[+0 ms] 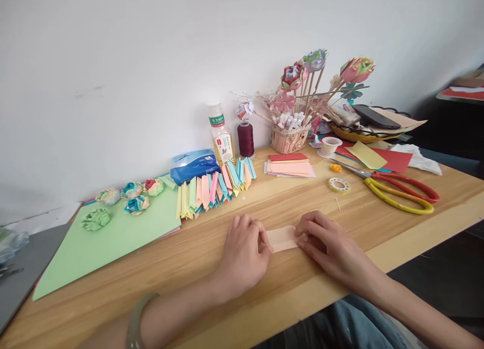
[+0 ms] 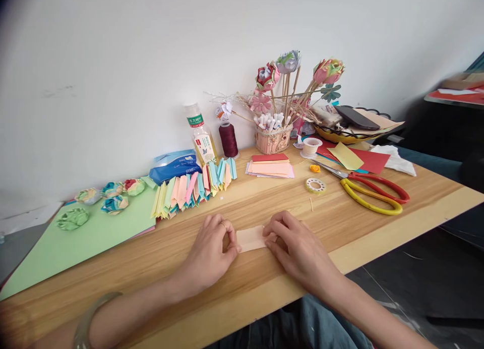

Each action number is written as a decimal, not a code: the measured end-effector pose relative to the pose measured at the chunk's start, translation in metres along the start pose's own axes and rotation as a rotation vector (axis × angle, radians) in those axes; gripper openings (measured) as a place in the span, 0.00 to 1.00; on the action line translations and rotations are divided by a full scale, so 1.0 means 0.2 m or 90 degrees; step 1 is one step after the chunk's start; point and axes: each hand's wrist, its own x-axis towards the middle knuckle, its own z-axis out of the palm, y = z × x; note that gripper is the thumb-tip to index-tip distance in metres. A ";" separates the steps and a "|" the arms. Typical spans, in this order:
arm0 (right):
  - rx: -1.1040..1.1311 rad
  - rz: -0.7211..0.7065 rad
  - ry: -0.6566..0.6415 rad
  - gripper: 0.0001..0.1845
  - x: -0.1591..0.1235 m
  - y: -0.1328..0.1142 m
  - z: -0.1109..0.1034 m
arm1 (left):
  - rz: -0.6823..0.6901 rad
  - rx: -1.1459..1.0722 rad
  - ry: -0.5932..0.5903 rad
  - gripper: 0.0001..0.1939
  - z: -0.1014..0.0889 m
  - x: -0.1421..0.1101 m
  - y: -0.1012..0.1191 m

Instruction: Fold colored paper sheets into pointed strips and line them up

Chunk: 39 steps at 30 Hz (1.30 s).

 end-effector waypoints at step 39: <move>-0.092 -0.370 -0.038 0.17 -0.09 -0.21 -0.03 | 0.271 0.300 0.035 0.15 -0.10 0.02 -0.11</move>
